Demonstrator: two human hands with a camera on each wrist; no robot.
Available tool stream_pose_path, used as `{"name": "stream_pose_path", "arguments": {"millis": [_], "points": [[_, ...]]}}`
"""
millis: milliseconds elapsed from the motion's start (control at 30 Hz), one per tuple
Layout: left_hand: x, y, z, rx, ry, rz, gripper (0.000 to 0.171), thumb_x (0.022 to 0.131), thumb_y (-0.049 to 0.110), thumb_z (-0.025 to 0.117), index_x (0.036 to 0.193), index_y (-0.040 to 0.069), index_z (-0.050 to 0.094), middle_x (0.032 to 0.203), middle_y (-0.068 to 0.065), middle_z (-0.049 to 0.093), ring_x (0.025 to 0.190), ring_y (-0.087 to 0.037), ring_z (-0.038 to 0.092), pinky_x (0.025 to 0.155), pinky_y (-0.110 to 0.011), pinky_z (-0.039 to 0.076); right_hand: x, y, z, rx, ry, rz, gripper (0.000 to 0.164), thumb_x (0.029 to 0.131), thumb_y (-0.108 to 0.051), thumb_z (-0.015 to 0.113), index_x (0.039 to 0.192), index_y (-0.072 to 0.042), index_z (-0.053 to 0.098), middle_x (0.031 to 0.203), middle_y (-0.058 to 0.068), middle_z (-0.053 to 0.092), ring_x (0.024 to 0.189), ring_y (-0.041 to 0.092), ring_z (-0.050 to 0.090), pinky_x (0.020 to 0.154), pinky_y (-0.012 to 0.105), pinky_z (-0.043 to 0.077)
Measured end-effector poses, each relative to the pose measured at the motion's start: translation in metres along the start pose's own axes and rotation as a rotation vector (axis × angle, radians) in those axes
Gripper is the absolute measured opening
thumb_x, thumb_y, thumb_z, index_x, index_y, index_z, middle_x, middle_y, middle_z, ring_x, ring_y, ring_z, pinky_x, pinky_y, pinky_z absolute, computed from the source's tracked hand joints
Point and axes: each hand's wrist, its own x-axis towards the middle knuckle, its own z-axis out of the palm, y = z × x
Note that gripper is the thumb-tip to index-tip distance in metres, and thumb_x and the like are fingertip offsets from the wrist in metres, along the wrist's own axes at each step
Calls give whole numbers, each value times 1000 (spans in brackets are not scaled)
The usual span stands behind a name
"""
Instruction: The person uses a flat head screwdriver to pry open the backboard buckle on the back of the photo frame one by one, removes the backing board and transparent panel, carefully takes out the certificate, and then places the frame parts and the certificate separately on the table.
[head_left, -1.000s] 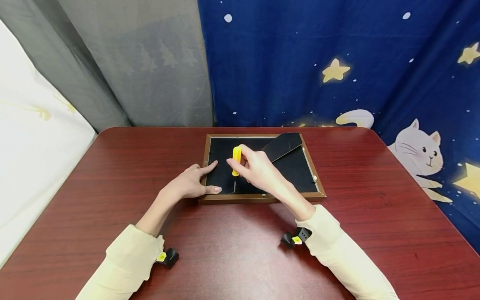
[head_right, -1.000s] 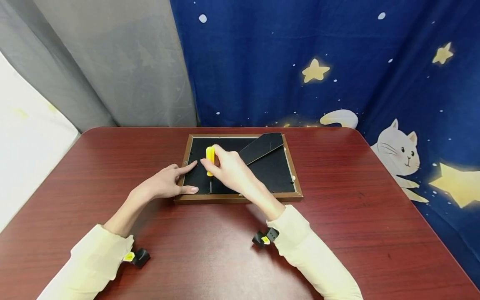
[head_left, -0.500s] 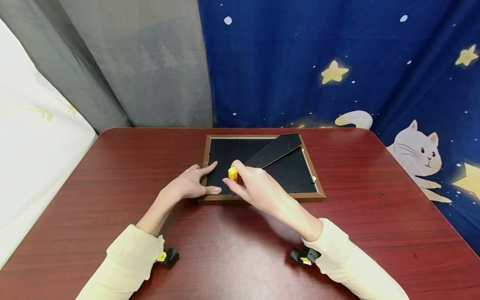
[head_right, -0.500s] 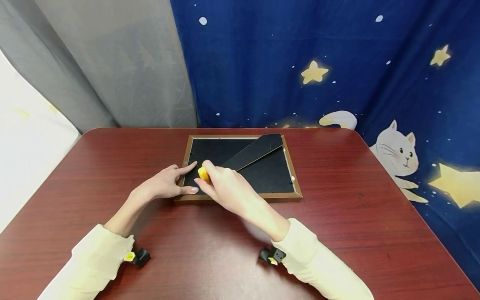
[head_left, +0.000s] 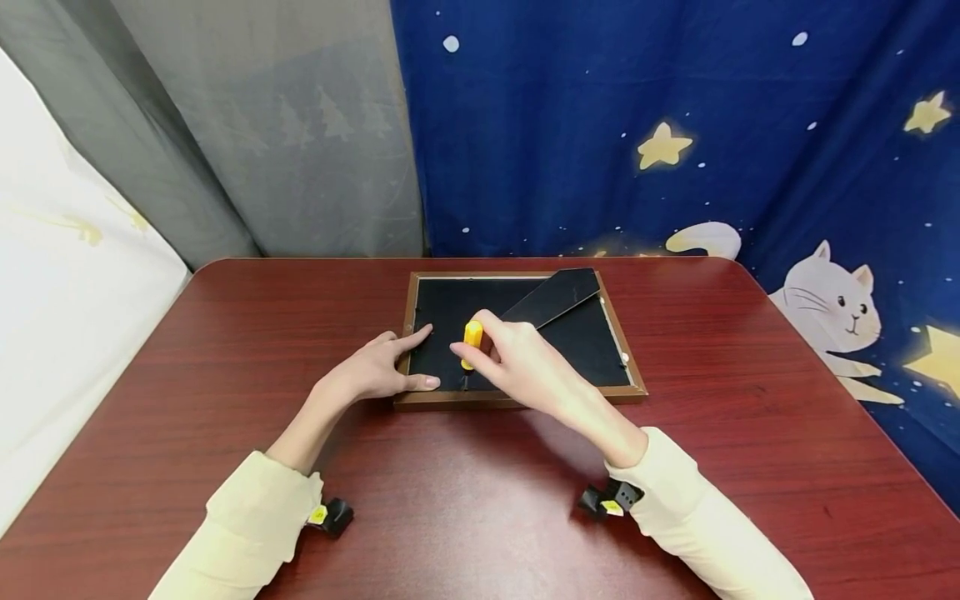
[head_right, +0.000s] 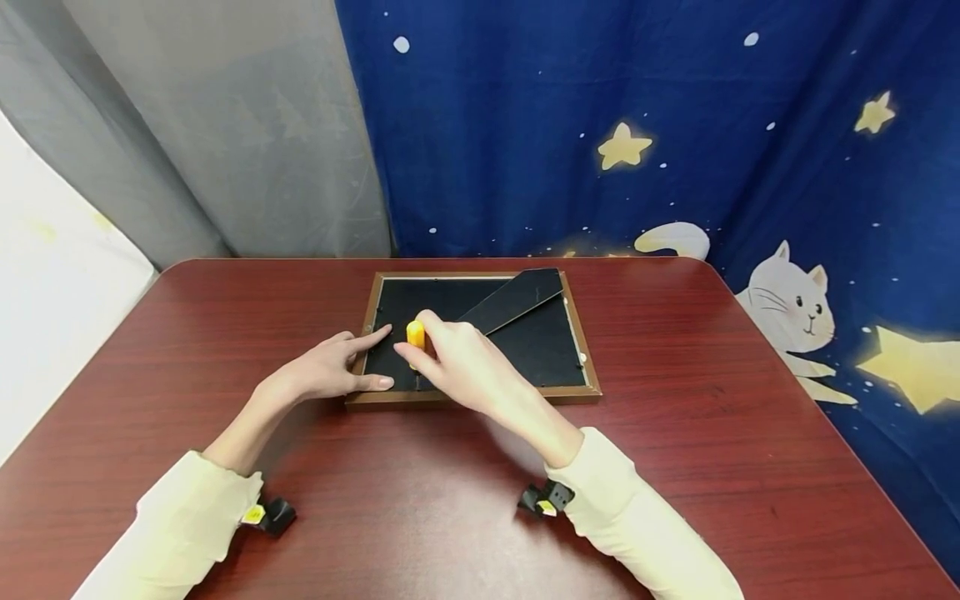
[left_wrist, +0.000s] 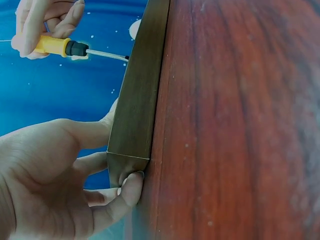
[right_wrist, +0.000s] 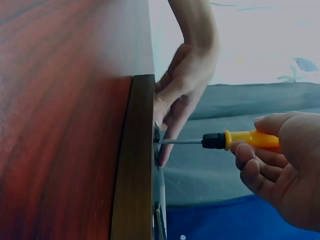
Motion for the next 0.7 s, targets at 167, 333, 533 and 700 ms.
{"name": "stream_pose_path", "arguments": {"millis": [167,333,533,700], "points": [[-2,0,-2,-15,-15,-5,93,86,57,74,161,23,29,131,-21,48,111,-33,51,96,-51,46,3,7,-10,113,37,115,17,99,-26,68,98,-12,59,71,-4,63,54,12,58,52,26,51],[-2,-2,-4,-32,-25,24,93,87,57,73,161,22,29,132,-22,47,115,-34,50,99,-53,44,6,22,-20,258,76,270,21,101,-34,64,99,-13,61,72,5,68,52,19,61,52,32,52],[-1,-9,-7,-123,-58,57,96,89,50,75,162,16,23,118,-17,49,86,-23,57,84,-41,43,9,45,-21,368,120,346,21,100,-28,66,101,-8,62,75,9,69,55,27,62,51,30,53],[1,-19,-10,-291,-114,62,95,93,38,75,163,14,15,111,-18,47,67,-20,63,78,-36,45,10,59,-13,446,86,350,16,101,-17,65,107,-3,62,81,17,70,61,34,65,55,29,55]]}}
